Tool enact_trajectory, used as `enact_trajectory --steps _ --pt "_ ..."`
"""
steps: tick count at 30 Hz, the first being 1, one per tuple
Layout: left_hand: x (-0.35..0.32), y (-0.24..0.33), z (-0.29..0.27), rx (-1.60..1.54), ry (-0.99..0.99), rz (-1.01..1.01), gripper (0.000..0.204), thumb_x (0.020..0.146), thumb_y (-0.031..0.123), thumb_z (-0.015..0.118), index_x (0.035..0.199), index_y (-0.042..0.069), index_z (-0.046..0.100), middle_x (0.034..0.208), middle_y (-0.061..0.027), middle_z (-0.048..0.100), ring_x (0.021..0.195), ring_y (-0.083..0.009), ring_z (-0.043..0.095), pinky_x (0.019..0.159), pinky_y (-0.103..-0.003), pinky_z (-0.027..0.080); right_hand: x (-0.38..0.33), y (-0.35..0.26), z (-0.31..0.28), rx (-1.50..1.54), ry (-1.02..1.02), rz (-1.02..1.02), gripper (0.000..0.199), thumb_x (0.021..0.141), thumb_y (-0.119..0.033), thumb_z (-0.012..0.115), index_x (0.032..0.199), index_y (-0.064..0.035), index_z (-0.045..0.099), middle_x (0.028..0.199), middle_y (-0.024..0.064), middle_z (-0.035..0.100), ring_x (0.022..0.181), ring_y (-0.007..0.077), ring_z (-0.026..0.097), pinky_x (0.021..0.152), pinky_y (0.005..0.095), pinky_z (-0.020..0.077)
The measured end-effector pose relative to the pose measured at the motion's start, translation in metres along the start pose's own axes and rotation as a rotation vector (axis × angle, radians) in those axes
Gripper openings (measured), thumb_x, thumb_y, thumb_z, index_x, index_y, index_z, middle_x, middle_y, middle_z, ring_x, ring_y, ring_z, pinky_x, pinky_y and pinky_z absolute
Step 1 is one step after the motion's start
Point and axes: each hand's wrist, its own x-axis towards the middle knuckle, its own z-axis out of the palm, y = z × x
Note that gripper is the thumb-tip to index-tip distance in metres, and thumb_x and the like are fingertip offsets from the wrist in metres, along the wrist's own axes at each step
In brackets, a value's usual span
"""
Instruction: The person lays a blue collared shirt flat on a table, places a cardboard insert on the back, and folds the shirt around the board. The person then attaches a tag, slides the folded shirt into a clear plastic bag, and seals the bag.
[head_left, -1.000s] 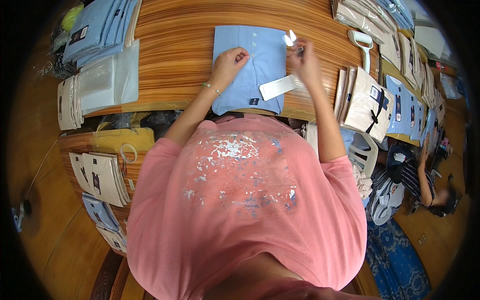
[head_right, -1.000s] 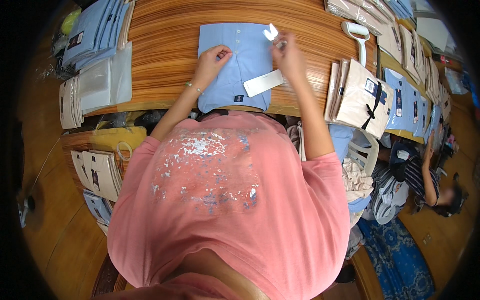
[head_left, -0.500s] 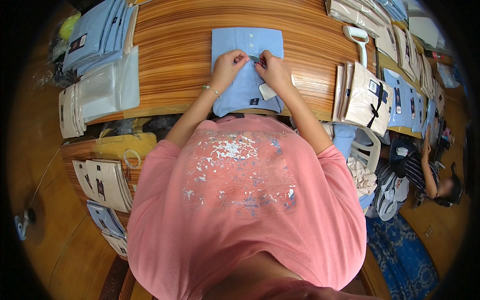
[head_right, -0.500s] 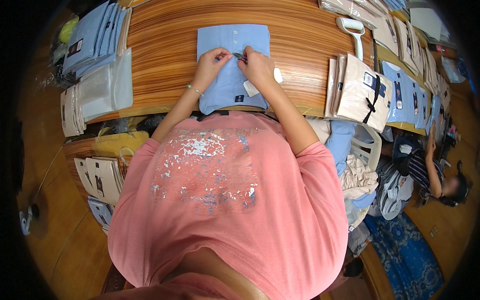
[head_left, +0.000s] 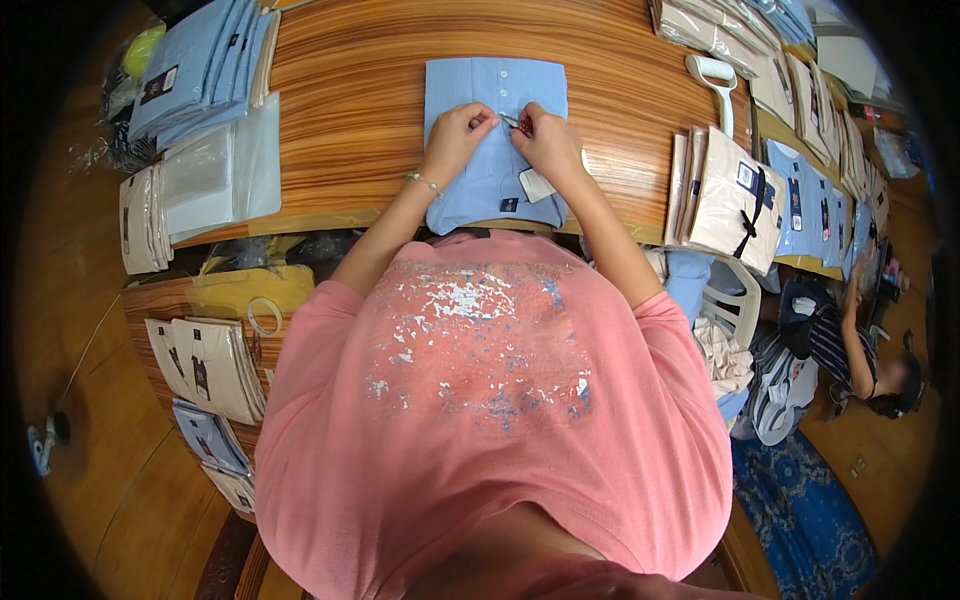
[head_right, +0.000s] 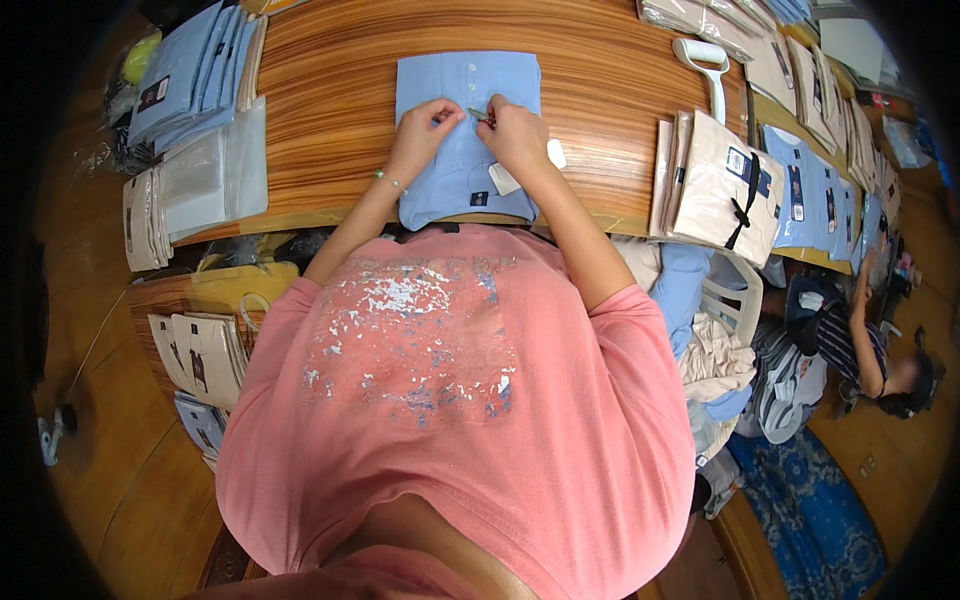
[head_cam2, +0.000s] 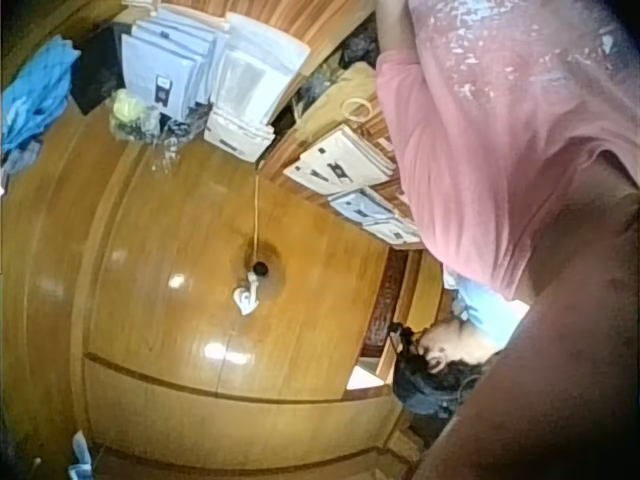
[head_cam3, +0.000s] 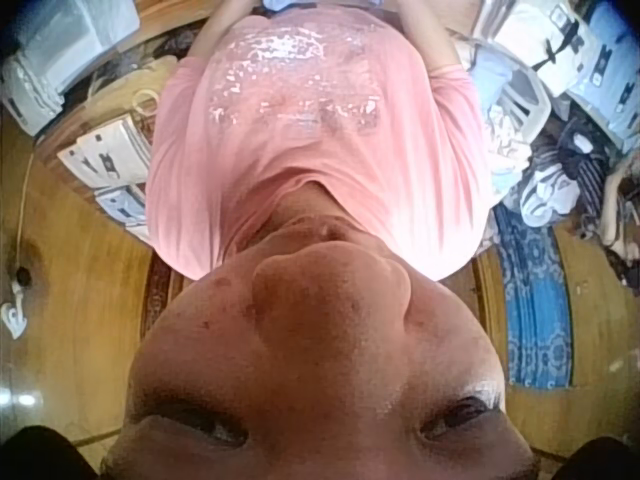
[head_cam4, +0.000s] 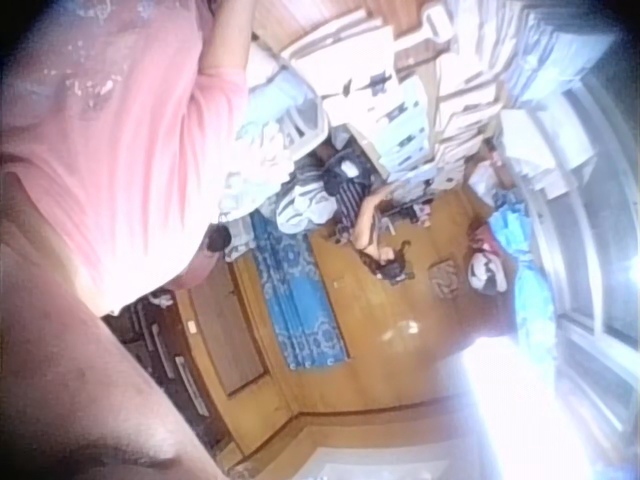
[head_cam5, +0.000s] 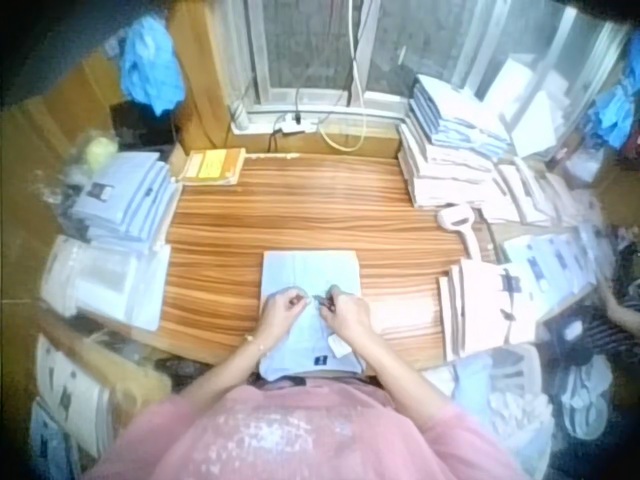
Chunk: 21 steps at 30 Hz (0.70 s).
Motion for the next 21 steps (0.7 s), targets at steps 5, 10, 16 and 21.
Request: enact_trajectory --steps 5,10,16,21 --pt "0.005 0.000 -0.002 0.014 0.053 0.031 0.015 0.078 0.015 0.065 0.083 0.001 0.064 0.076 -0.0117 0.063 0.066 -0.0199 0.059 0.061 -0.029 0.047 -0.002 0.005 -0.006 0.060 0.023 0.053 0.026 0.072 -0.028 0.064 0.086 -0.0064 0.058 0.073 0.0136 0.063 0.070 0.0324 0.062 0.060 0.0429 0.0475" --pt "0.042 0.006 -0.006 0.113 0.024 0.167 0.014 0.075 0.015 0.066 0.082 0.002 0.067 0.079 -0.0096 0.063 0.071 -0.0208 0.059 0.066 -0.030 0.046 -0.009 0.027 -0.017 0.111 0.053 0.113 0.030 0.071 -0.029 0.065 0.089 -0.0061 0.059 0.075 0.0130 0.064 0.071 0.0308 0.062 0.062 0.0401 0.0472" --pt "0.063 0.004 0.005 0.372 -0.077 0.285 0.012 0.074 0.015 0.065 0.079 0.003 0.067 0.083 -0.0096 0.062 0.080 -0.0260 0.058 0.070 -0.034 0.046 -0.024 0.038 -0.020 0.216 0.046 0.158 0.030 0.070 -0.025 0.069 0.084 -0.0013 0.057 0.070 0.0129 0.061 0.065 0.0258 0.059 0.061 0.0334 0.0452" --pt "0.067 0.015 0.013 0.692 -0.181 0.354 0.012 0.077 0.013 0.060 0.080 0.001 0.062 0.082 -0.0118 0.060 0.080 -0.0290 0.057 0.069 -0.037 0.045 -0.026 0.048 -0.020 0.256 -0.001 0.193 0.029 0.069 -0.027 0.067 0.084 -0.0045 0.057 0.073 0.0147 0.062 0.072 0.0309 0.061 0.063 0.0379 0.0464"
